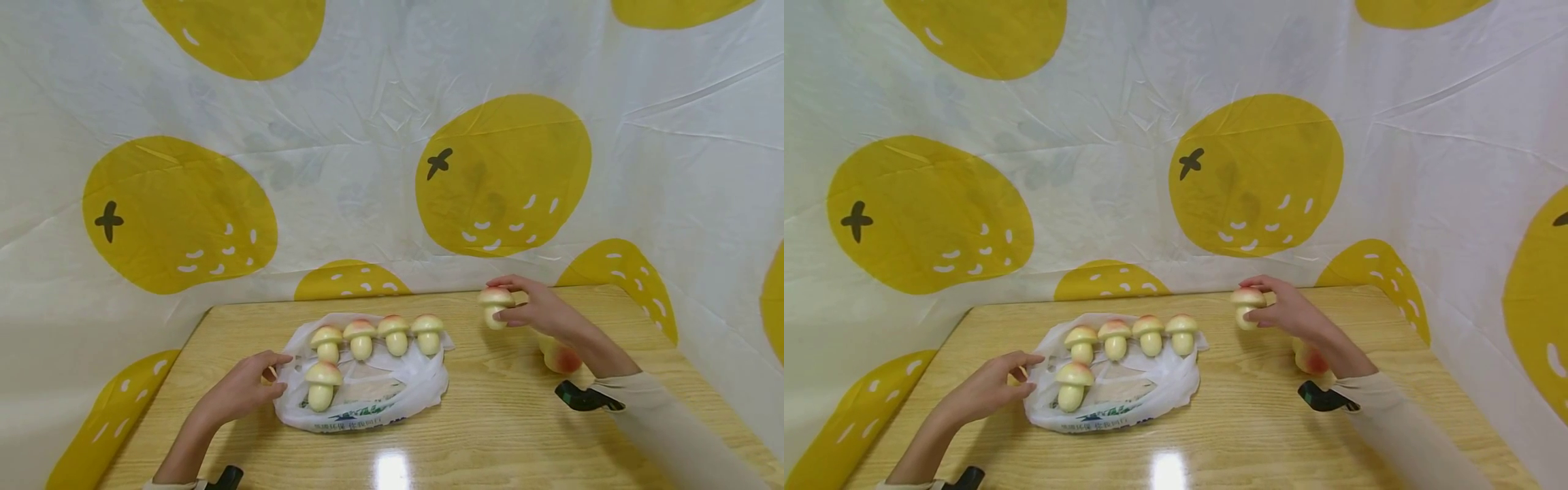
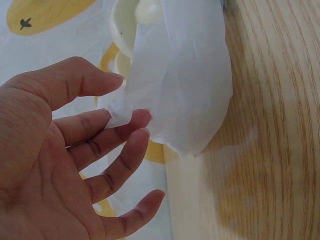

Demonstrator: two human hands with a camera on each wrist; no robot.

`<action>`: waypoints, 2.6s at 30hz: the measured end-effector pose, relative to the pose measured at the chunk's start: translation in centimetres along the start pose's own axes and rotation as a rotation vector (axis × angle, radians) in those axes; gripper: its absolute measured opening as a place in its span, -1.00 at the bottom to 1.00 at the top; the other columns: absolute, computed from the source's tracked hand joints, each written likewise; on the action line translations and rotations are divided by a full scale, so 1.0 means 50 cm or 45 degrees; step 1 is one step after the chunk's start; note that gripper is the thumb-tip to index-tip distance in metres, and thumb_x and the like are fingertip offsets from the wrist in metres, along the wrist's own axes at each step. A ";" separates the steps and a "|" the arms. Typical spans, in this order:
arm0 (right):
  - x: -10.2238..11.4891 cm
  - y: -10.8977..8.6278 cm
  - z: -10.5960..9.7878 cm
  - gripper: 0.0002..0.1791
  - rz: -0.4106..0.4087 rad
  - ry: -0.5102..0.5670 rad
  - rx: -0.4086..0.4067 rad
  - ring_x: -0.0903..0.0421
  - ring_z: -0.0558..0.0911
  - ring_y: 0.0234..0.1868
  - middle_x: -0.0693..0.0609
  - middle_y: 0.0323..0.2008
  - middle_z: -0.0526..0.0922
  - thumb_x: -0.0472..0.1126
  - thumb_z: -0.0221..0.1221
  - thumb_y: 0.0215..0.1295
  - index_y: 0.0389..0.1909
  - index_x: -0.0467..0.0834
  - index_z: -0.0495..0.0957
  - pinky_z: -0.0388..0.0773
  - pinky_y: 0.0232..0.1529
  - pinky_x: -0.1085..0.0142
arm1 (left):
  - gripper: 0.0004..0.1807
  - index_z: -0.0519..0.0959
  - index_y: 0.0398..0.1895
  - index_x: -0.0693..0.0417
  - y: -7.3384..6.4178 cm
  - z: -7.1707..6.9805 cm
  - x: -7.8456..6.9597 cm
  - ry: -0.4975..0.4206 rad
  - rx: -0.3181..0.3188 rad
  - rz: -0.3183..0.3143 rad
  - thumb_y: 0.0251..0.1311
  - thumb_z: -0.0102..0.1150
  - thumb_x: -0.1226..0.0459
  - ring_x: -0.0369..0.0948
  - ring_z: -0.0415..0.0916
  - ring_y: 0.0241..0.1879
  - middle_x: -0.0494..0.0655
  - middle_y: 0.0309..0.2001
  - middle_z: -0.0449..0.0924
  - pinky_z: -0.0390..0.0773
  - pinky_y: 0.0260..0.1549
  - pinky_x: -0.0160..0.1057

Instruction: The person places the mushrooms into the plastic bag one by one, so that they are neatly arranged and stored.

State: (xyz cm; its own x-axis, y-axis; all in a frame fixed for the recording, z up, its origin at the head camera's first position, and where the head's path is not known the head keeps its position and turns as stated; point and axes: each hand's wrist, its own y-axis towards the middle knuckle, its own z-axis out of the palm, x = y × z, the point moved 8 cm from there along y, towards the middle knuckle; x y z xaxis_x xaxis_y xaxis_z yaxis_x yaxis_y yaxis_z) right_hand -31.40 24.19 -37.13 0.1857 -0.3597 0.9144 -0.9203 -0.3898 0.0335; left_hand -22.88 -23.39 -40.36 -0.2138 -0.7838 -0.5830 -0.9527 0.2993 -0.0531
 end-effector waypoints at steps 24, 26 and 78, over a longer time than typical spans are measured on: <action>0.063 0.039 0.146 -0.30 -0.047 0.070 0.241 -0.10 0.67 -0.01 -0.34 0.29 0.30 -0.26 0.36 0.29 0.41 -0.22 0.34 0.67 -0.03 0.07 | -0.45 0.54 0.23 0.36 -0.006 0.000 0.002 -0.019 -0.007 0.003 0.17 0.38 0.33 -0.17 0.48 -0.18 -0.04 -0.07 0.59 0.50 -0.35 -0.32; 0.065 0.043 0.159 -0.30 -0.050 0.077 0.253 -0.08 0.67 -0.01 -0.33 0.28 0.31 -0.26 0.36 0.28 0.42 -0.20 0.34 0.67 -0.02 0.05 | -0.45 0.54 0.23 0.36 -0.006 0.000 0.002 -0.014 -0.007 0.006 0.17 0.37 0.33 -0.17 0.48 -0.18 -0.04 -0.07 0.59 0.51 -0.35 -0.32; 0.101 0.083 0.431 -0.46 -0.199 -0.162 0.322 0.09 0.57 -0.06 -0.01 0.01 0.58 -0.18 0.47 0.16 0.16 -0.10 0.53 0.53 -0.10 0.23 | -0.45 0.55 0.22 0.35 -0.001 0.001 0.003 0.000 -0.006 0.000 0.16 0.39 0.30 -0.20 0.49 -0.20 -0.04 -0.08 0.62 0.51 -0.34 -0.32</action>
State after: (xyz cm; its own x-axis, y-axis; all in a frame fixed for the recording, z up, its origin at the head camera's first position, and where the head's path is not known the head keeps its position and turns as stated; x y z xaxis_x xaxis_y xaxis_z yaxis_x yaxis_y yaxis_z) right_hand -26.87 2.47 -41.05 0.3745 -0.3756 0.8478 -0.7655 -0.6411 0.0541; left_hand -22.84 -23.52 -40.51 -0.2134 -0.7837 -0.5833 -0.9538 0.2963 -0.0492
